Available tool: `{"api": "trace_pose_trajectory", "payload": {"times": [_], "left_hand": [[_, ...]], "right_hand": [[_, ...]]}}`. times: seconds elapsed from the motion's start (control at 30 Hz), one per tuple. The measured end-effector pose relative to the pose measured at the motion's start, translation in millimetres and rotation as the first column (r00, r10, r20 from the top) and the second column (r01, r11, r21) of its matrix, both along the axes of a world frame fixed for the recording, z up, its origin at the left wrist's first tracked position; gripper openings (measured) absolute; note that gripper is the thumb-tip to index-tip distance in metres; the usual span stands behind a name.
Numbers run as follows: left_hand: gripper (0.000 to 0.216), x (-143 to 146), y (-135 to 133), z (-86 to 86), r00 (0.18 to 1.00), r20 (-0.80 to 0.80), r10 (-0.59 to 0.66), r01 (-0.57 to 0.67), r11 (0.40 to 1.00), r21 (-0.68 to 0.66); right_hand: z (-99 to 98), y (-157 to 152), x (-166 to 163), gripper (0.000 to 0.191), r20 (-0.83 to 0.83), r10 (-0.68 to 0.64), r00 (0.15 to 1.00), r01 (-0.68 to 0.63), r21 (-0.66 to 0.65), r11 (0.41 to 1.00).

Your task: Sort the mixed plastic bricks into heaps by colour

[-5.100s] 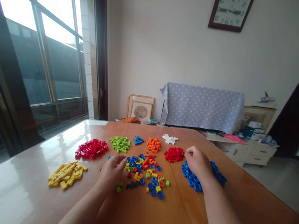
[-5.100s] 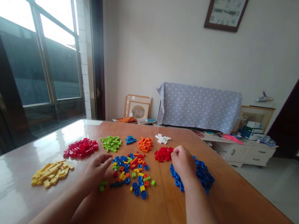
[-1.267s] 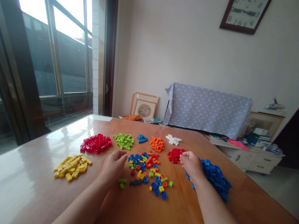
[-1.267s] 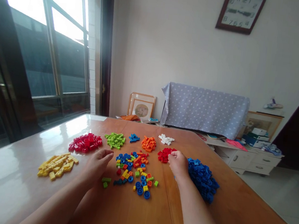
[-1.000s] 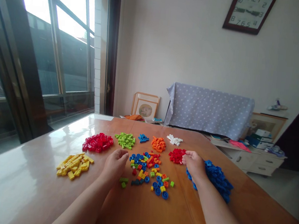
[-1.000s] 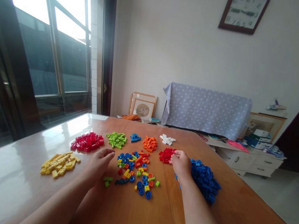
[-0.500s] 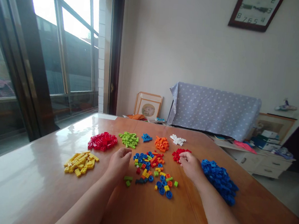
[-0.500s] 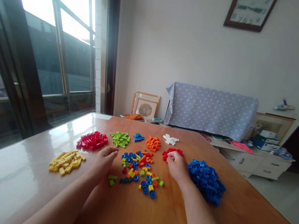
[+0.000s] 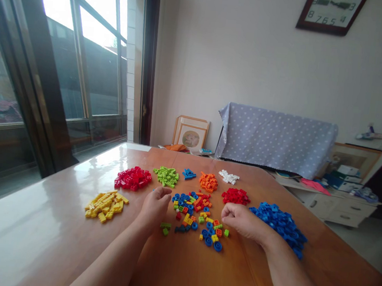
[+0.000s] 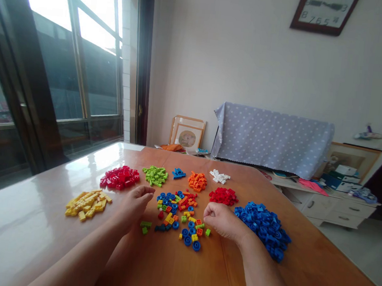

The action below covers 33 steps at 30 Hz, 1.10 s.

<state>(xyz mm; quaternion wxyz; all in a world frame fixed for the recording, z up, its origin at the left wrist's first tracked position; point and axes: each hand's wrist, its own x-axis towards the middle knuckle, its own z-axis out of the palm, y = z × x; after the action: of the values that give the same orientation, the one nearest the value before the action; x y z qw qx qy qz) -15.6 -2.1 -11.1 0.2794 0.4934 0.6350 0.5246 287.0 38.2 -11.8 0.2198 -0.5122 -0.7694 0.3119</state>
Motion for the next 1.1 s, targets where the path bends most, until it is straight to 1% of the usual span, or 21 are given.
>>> {"api": "trace_pose_trajectory", "payload": {"times": [0.13,0.2,0.3,0.37,0.47,0.57,0.67,0.77,0.83,0.93,1.0,1.1], "left_hand": [[0.037,0.1,1.1,-1.6,1.0,0.001,-0.015,0.015,1.0,0.014],[0.037,-0.1,2.1,-2.8,1.0,-0.003,-0.014,0.014,1.0,0.005],[0.038,-0.2,3.5,-4.5,1.0,-0.011,-0.015,0.015,1.0,-0.014],[0.039,-0.2,4.0,-5.3,1.0,-0.025,-0.015,0.014,1.0,-0.022],[0.038,0.1,4.0,-5.8,0.999,-0.044,-0.01,0.009,1.0,-0.03],[0.035,0.5,3.6,-5.4,0.998,-0.057,-0.006,0.004,1.0,-0.027],[0.034,0.6,3.2,-4.8,0.998,-0.07,-0.004,0.002,1.0,-0.03],[0.033,0.2,3.8,-5.1,0.998,-0.057,0.002,-0.004,0.999,-0.035],[0.032,-0.3,4.8,-6.1,1.0,-0.031,0.004,-0.005,1.0,-0.031],[0.03,-1.2,6.4,-8.5,1.0,0.009,0.002,-0.001,0.999,-0.033],[0.03,-2.0,7.4,-10.6,1.0,0.027,0.0,0.001,0.999,-0.037],[0.031,-3.6,9.3,-13.7,0.999,0.037,0.008,-0.007,1.0,-0.022]], "right_hand": [[0.7,-3.2,-2.5,0.008,0.029,0.052,0.998,-0.05,-0.062,0.997],[-1.5,-1.9,-4.7,0.013,0.074,0.033,0.997,-0.03,-0.039,0.999],[-6.1,2.2,-7.7,0.025,0.188,-0.032,0.982,0.024,0.043,0.999],[-9.7,5.3,-9.1,0.027,0.248,-0.061,0.967,0.042,0.082,0.996],[-15.2,9.3,-11.1,0.026,0.265,-0.07,0.962,0.047,0.094,0.994],[-18.7,10.8,-14.4,0.024,0.235,-0.069,0.97,0.052,0.078,0.996],[-17.4,8.3,-18.9,0.02,0.133,-0.072,0.989,0.067,0.045,0.997],[-10.7,2.7,-22.6,0.017,-0.099,-0.098,0.99,0.094,-0.042,0.995],[-5.4,-1.2,-23.8,0.018,-0.297,-0.126,0.946,0.081,-0.16,0.984],[0.0,-5.9,-24.2,0.021,-0.527,-0.172,0.832,-0.025,-0.346,0.938],[1.7,-8.5,-25.0,0.023,-0.613,-0.186,0.768,-0.091,-0.392,0.915],[3.5,-12.0,-28.6,0.024,-0.664,-0.173,0.727,-0.122,-0.373,0.92]]}}
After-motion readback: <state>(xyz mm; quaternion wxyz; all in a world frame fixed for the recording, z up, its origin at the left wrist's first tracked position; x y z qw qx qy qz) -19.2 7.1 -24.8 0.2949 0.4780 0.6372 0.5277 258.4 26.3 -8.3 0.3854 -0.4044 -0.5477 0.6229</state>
